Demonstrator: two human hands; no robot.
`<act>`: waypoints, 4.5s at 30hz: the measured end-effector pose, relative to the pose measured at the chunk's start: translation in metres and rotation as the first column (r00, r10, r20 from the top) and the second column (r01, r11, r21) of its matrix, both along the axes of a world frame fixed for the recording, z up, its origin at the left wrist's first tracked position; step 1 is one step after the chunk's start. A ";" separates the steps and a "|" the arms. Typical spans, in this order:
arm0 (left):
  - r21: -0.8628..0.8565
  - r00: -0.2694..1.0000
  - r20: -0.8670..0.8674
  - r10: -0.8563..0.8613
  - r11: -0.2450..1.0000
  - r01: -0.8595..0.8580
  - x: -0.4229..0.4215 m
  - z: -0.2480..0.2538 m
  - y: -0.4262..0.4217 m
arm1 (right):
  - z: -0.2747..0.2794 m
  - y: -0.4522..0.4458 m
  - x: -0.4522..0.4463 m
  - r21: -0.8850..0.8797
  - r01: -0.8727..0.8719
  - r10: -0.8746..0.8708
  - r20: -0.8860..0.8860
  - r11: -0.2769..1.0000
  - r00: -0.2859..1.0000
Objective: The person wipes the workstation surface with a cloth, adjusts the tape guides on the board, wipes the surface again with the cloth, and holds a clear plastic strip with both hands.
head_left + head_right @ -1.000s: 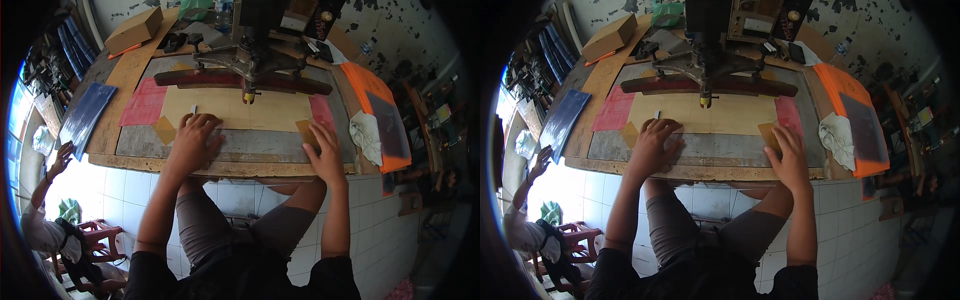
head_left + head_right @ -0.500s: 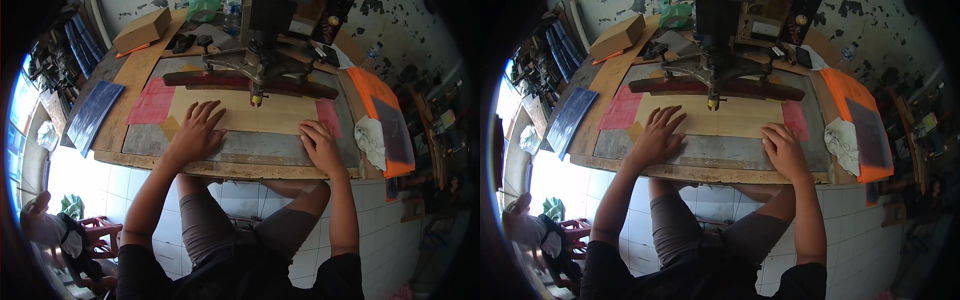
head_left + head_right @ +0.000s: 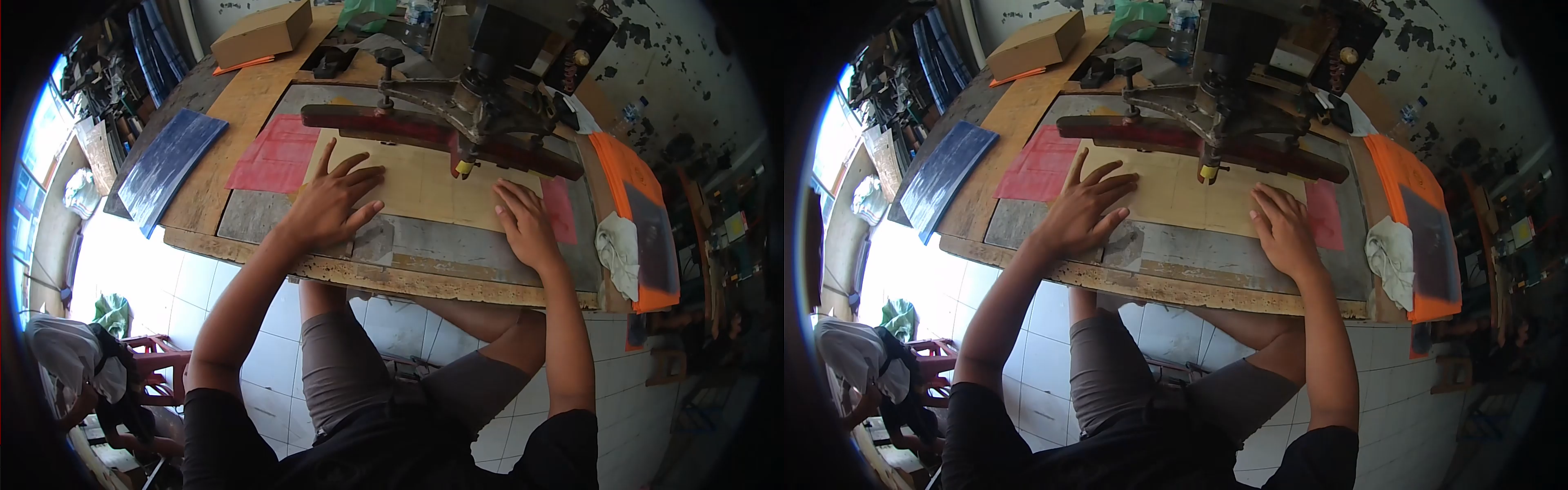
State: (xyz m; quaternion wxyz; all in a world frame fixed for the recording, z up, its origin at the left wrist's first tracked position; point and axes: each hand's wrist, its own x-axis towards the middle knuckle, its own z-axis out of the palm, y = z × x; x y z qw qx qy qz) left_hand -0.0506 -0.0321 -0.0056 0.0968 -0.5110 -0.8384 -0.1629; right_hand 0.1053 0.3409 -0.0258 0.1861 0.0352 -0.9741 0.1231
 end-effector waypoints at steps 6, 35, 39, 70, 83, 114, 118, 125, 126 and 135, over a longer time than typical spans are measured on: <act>0.071 0.999 -0.027 0.018 0.997 -0.017 -0.006 -0.016 0.006 | -0.005 0.009 -0.004 -0.049 0.003 -0.003 -0.007 0.999 1.000; -0.233 0.745 -0.031 0.667 0.720 -0.654 -0.157 0.039 -0.296 | -0.013 -0.004 0.116 -0.286 0.174 -0.231 -0.179 0.942 0.956; -0.280 0.752 -0.007 0.659 0.721 -0.634 -0.163 0.043 -0.298 | -0.014 -0.003 0.116 -0.256 0.177 -0.229 -0.194 0.950 0.954; 0.520 0.230 0.575 0.785 -0.134 -0.843 0.142 0.088 -0.794 | -0.016 -0.003 0.118 -0.323 0.168 -0.250 -0.233 0.931 0.940; 0.233 -0.771 0.087 0.630 -0.766 -0.599 0.375 -0.039 -0.800 | -0.017 -0.002 0.117 -0.323 0.199 -0.256 -0.145 0.925 0.956; 0.227 -0.797 -0.184 0.575 -0.764 -0.604 0.294 -0.058 -0.859 | -0.018 -0.007 0.113 -0.302 0.240 -0.296 -0.158 0.923 0.942; 0.232 -0.800 -0.198 0.567 -0.766 -0.600 0.298 -0.056 -0.850 | -0.016 -0.008 0.115 -0.303 0.226 -0.282 -0.155 0.926 0.947; 0.243 -0.808 -0.214 0.549 -0.772 -0.588 0.302 -0.048 -0.826 | -0.018 -0.007 0.115 -0.318 0.210 -0.274 -0.172 0.925 0.946; 0.244 -0.808 -0.218 0.547 -0.771 -0.588 0.304 -0.048 -0.823 | -0.018 -0.007 0.115 -0.318 0.211 -0.274 -0.169 0.924 0.947; 0.259 -0.812 -0.240 0.533 -0.771 -0.582 0.304 -0.041 -0.796 | -0.009 -0.010 0.120 -0.244 0.095 -0.142 -0.180 0.965 0.973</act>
